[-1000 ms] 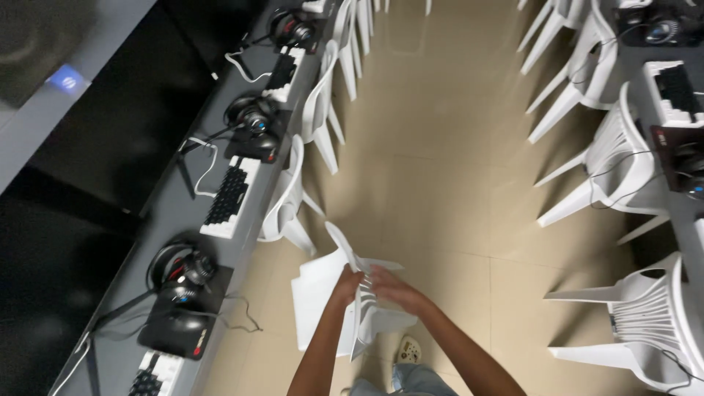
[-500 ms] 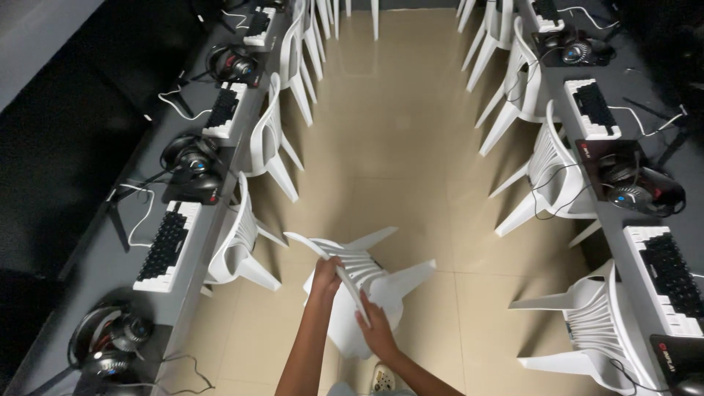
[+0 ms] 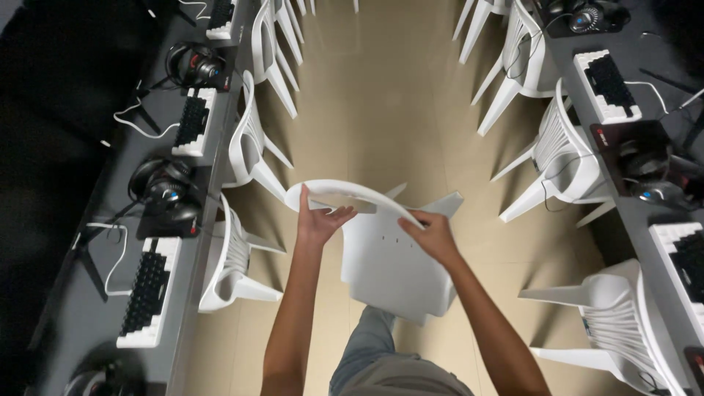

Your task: The person repeatedly picks up white plastic chairs from a row of computer desks and stacks them against a wall. They lift each chair by hand, walk to the stacking area, and place it on top of the existing pile.

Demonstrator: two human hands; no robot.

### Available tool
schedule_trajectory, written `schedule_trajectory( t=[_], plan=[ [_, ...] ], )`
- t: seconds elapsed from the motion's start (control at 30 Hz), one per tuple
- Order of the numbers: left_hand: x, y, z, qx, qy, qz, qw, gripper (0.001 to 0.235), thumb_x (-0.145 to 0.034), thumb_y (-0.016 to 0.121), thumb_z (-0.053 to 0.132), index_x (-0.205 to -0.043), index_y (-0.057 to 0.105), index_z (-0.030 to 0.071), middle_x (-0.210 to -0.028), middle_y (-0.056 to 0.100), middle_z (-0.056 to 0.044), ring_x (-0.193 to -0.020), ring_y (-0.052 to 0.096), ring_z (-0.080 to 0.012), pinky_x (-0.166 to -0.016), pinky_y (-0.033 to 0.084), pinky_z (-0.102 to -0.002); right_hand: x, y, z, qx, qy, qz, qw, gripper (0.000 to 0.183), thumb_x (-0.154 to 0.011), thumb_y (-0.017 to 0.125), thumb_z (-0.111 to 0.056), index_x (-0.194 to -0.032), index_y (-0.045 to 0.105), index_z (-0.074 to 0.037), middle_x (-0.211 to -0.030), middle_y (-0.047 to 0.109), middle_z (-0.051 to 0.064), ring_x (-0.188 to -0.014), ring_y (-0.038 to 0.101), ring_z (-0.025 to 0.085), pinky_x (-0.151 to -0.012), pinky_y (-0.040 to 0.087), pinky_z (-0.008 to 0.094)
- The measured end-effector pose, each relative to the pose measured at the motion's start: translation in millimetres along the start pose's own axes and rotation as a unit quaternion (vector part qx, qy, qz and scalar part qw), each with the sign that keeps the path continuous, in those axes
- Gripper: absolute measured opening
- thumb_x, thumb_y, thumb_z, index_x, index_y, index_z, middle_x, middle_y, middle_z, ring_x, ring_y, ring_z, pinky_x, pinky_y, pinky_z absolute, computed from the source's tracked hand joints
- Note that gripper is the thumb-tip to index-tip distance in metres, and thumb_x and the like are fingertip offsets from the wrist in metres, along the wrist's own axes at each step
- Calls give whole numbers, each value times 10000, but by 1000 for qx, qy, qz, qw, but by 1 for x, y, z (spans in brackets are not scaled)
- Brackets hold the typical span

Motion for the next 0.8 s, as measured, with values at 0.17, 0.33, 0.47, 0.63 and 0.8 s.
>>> schedule_trajectory(
  t=[0.17,0.33,0.47,0.63,0.8],
  plan=[
    [-40,100,58,-35,4,-117,993,1199,-803,599,754,-1498,84,-76,-1486,241,-428,-1352,342,-647,-1060,387,-757,-92,-24,-40,28,-5,-9,1000,336,-880,772,-279,-1116,791,-41,-884,803,68,-799,696,109,-733,556,294],
    [-110,179,100,-45,-8,-202,978,938,-900,586,581,-1431,254,-117,-1478,322,-390,-1376,352,-603,-1080,406,-751,-189,-42,-50,62,-1,-11,998,300,-874,773,-280,-1073,804,-57,-829,798,50,-754,685,97,-710,552,286],
    [-133,237,132,-12,16,-155,988,629,-912,549,393,-1259,378,-102,-1391,397,-387,-1374,391,-580,-1049,390,-717,-263,-53,-59,57,-24,-14,998,249,-869,797,-229,-1032,817,-42,-793,772,63,-729,639,96,-674,525,282],
    [-210,306,172,6,33,-206,978,376,-872,581,303,-966,437,-31,-1276,456,-323,-1352,437,-565,-1046,388,-732,-372,-59,-84,24,-109,-2,994,212,-861,795,-165,-1020,795,-26,-811,767,23,-758,645,64,-685,526,258],
    [-311,387,217,14,83,-229,970,287,-875,652,245,-903,488,11,-1171,445,-290,-1250,423,-507,-1065,389,-754,-509,-61,-61,43,-102,72,991,215,-865,833,-197,-976,803,-16,-776,760,38,-717,637,69,-640,519,257]
  ],
)
Point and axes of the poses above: each hand's wrist, its own x-axis away from the middle knuckle, its own y-axis out of the palm, z = x × y, the point moved 8 cm from there along -x, towards the middle knuckle
